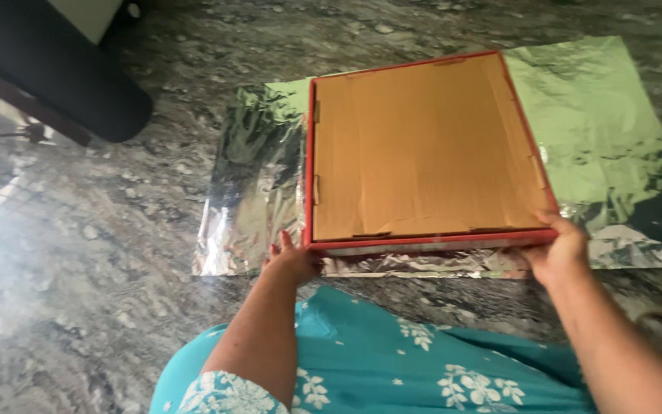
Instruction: The person wraps a red rectangular box with shiny teal wrapping paper. They fold the paper over the box, smooth the edges, and use clear tape to secure the paper in place.
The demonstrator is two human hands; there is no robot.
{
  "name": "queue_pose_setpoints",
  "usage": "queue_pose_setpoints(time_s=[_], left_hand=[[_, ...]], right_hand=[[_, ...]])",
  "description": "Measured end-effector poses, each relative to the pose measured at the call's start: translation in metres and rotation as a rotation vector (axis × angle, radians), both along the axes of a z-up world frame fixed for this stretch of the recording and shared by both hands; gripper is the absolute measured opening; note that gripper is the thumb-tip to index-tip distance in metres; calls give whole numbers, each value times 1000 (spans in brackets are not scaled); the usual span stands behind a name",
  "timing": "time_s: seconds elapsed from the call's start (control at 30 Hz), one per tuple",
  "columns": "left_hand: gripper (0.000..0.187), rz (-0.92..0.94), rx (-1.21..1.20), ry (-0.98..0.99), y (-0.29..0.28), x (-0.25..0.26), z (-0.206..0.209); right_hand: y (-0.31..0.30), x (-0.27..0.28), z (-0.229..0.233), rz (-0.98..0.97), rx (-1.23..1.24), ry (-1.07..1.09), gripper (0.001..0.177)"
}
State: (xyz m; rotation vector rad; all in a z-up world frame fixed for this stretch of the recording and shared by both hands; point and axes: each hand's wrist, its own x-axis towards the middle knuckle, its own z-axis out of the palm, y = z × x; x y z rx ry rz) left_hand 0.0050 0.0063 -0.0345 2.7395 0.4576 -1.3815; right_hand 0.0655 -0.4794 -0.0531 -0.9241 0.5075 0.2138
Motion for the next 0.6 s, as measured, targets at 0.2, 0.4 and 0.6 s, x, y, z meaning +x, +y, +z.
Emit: queue_pose_setpoints(time_s=[0.2,0.4,0.6], left_hand=[[74,10,36,-40,-3,5,8],[43,278,-28,-659,14,6,17],[57,386,-347,-799,-9,16,39]], right_hand=[[4,-8,-1,1,-52,-10,49],[0,-3,6,54,-218,-11,40],[-8,-6,3,136,-505,86,37]])
